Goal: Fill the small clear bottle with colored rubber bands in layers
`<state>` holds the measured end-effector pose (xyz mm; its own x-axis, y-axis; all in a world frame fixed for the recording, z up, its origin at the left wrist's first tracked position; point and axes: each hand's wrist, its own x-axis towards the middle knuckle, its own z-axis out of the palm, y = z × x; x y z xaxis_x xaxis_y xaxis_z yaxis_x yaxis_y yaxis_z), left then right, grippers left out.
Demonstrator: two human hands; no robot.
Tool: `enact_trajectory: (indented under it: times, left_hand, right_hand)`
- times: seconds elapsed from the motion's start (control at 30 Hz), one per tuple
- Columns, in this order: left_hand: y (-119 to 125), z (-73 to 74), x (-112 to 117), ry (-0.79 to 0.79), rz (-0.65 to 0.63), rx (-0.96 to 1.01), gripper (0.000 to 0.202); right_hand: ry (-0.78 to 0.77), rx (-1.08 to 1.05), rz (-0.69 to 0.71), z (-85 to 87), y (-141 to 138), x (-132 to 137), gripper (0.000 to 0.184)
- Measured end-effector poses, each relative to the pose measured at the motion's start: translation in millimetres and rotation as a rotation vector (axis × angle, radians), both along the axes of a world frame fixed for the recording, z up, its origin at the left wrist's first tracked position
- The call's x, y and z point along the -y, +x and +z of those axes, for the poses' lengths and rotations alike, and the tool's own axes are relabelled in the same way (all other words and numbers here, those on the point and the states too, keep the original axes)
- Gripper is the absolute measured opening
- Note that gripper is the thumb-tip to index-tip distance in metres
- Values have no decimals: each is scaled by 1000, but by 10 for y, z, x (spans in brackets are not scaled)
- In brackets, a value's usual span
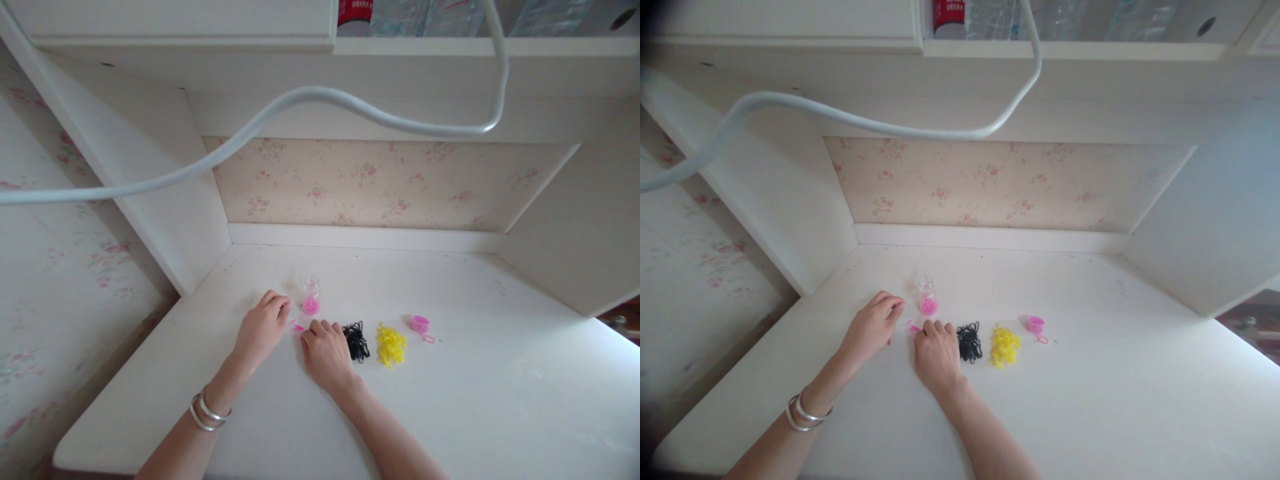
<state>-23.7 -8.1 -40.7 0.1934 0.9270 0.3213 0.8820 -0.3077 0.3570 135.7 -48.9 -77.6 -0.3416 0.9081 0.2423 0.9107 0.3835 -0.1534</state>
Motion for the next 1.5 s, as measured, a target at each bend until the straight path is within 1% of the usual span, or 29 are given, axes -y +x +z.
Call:
enact_trajectory:
  times: [0.1, 0.2, 0.3, 0.4, 0.47, 0.53, 0.7, 0.83, 1.03, 1.2, 1.3, 1.37, 1.43, 1.5]
  left_hand:
    - [-12, -187, 74, -116, -32, -120, 20]
    - [15, -292, 123, -150, -30, -220, 21]
    - [49, -330, 150, -174, -28, -288, 24]
    - [74, -352, 155, -204, -12, -338, 30]
    - [83, -370, 152, -205, -4, -357, 31]
    - [83, -388, 149, -191, -10, -369, 31]
    - [52, -411, 168, -119, -5, -380, 31]
    - [33, -402, 181, -77, 17, -361, 31]
    - [17, -350, 172, -75, 31, -325, 29]
    - [14, -320, 181, -41, 62, -280, 30]
    - [19, -305, 182, -18, 76, -233, 28]
    - [17, -296, 178, -2, 87, -183, 27]
    - [9, -289, 167, 16, 100, -112, 25]
    - [-4, -286, 149, 37, 100, -21, 24]
  right_hand:
    - [31, -22, -2, 5, -1, 12, 26]
    - [80, -98, -26, 26, 39, 11, 25]
    - [157, -282, -80, 34, 115, -47, 22]
    - [225, -570, -151, 55, 198, -169, 22]
    - [256, -715, -179, 105, 240, -266, 22]
    - [285, -780, -181, 188, 264, -358, 23]
    - [348, -791, -158, 414, 258, -539, 23]
    - [342, -718, -121, 479, 229, -653, 23]
    - [356, -590, -116, 419, 194, -740, 19]
    - [373, -582, -108, 405, 205, -720, 20]
    - [376, -611, -110, 413, 221, -660, 20]
    - [376, -652, -128, 380, 224, -585, 21]
    - [369, -689, -141, 301, 214, -484, 22]
    - [345, -669, -126, 193, 187, -372, 22]
